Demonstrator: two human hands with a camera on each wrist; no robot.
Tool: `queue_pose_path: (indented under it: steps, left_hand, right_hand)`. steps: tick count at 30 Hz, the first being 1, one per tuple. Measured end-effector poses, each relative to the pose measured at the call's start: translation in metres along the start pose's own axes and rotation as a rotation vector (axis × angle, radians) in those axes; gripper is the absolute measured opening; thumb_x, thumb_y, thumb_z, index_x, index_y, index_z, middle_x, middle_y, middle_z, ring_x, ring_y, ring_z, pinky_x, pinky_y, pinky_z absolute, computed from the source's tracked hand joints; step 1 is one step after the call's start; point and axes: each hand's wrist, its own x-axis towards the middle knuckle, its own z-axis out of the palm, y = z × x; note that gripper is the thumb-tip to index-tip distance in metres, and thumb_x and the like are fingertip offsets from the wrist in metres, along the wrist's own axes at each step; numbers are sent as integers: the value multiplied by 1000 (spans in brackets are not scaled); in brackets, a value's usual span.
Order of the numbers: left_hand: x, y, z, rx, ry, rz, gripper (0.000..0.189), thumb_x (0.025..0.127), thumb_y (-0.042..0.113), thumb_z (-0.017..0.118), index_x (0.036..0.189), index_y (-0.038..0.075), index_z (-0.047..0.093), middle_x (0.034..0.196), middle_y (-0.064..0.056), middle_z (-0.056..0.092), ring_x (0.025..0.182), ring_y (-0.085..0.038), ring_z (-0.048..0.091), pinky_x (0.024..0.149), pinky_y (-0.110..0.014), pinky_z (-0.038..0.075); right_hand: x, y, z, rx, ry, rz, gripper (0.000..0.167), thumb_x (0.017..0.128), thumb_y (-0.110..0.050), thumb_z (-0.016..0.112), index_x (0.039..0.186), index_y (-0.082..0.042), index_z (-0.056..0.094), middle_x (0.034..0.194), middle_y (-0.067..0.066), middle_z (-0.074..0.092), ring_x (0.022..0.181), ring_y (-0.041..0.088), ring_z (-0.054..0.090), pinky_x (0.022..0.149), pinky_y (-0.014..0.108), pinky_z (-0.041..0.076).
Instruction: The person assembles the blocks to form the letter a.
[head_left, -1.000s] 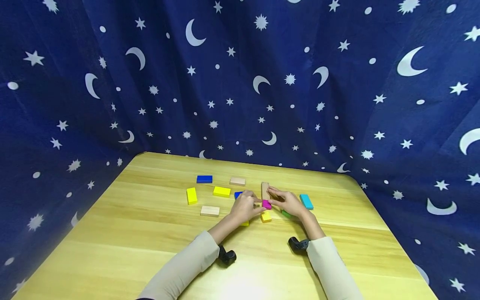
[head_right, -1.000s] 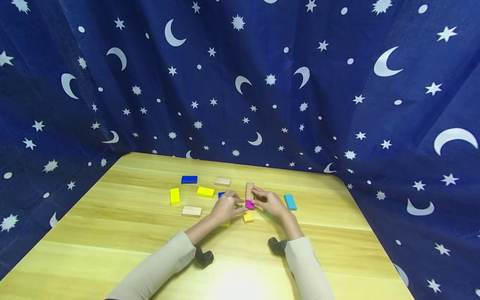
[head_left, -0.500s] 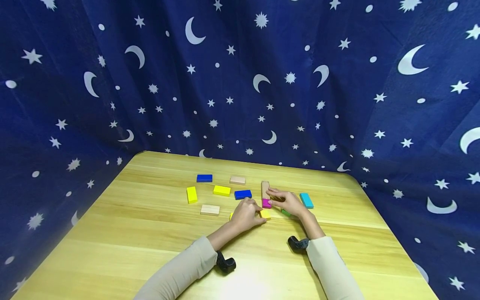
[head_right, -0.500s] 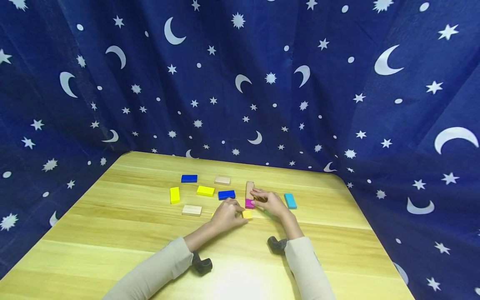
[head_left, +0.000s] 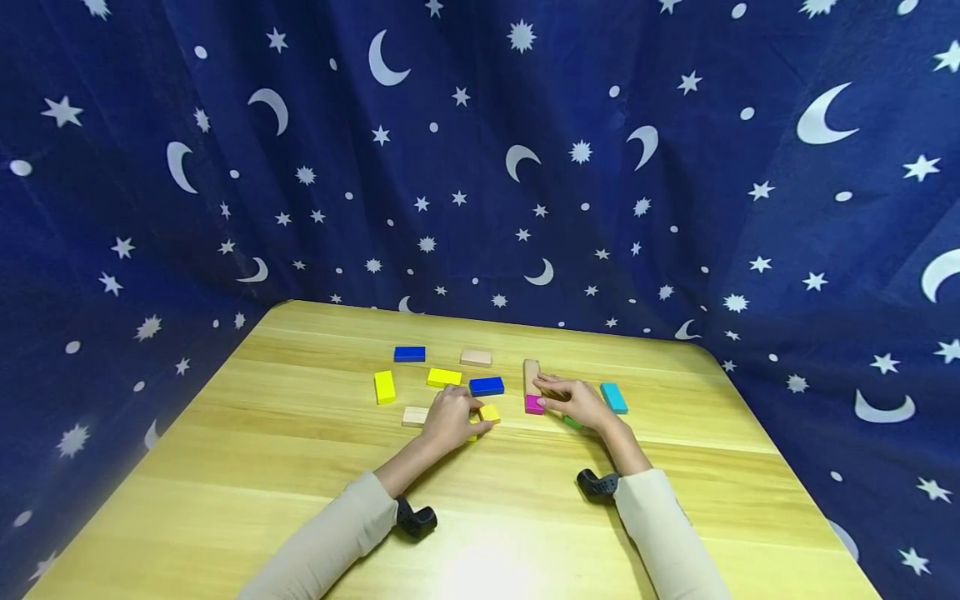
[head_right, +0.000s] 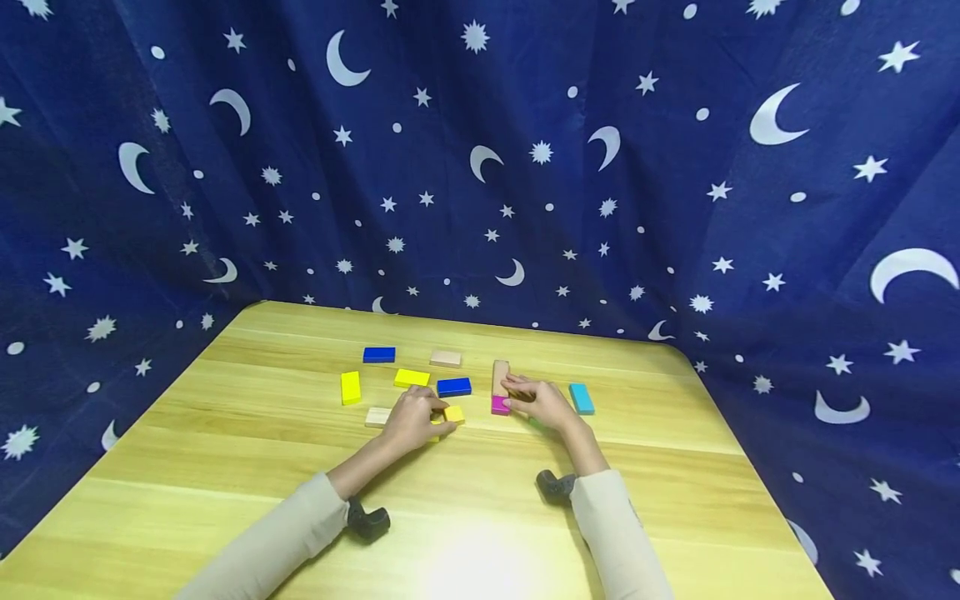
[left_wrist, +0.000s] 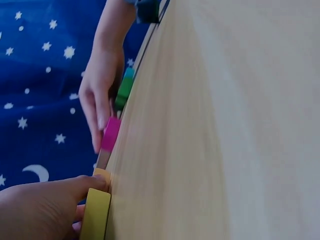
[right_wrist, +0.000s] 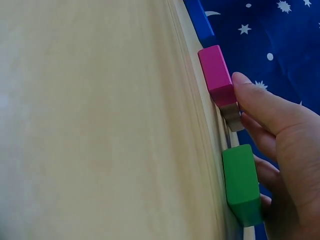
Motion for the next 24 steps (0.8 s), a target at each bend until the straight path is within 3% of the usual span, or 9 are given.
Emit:
queue_pose_path:
  steps: [7,11,13,15,19,24]
  left_hand:
    - [-5,-15,-8,-33,38,-39,39,72,45,75,92,12,75,89,-2,66,88,-23,54,79,-37,45]
    - [8,-12,-9,-50,122,-19,39,73,42,75,93,9,74,87,-4,65,83,-24,56,73,-37,46]
    - [19,-10,-10,-62,145,-30,38,75,38,75,96,7,72,92,-7,65,87,-27,57,77,-39,47]
    - [28,-9,-9,-73,131,-61,37,77,34,74,101,6,71,100,-11,65,95,-30,58,85,-41,46]
    - [41,-8,-7,-84,16,-153,36,80,28,73,108,6,69,111,-13,63,106,-33,55,94,-42,41]
    - [46,-8,-4,-81,-34,-165,29,80,26,73,103,8,72,105,-9,66,100,-30,57,88,-40,44]
  right_hand:
    - [-2,-2,0,-12,1,-6,45,87,-33,64,128,-15,57,137,8,45,126,32,39,98,51,34]
    - [-4,-2,-2,-21,8,-7,45,86,-32,65,128,-15,57,137,9,45,125,32,40,98,52,34]
    - [-4,-1,-2,-26,24,-14,45,86,-32,65,127,-15,58,136,10,46,125,33,40,98,52,34]
    - [-5,-1,-2,-29,50,-14,46,86,-33,65,127,-14,58,136,9,46,125,33,40,99,53,33]
    - [-12,1,-2,-27,119,7,51,86,-35,65,131,-13,54,136,7,46,125,33,40,99,53,33]
    - [-31,-1,-9,-11,170,19,57,85,-29,67,134,-6,49,136,11,46,124,34,41,98,51,35]
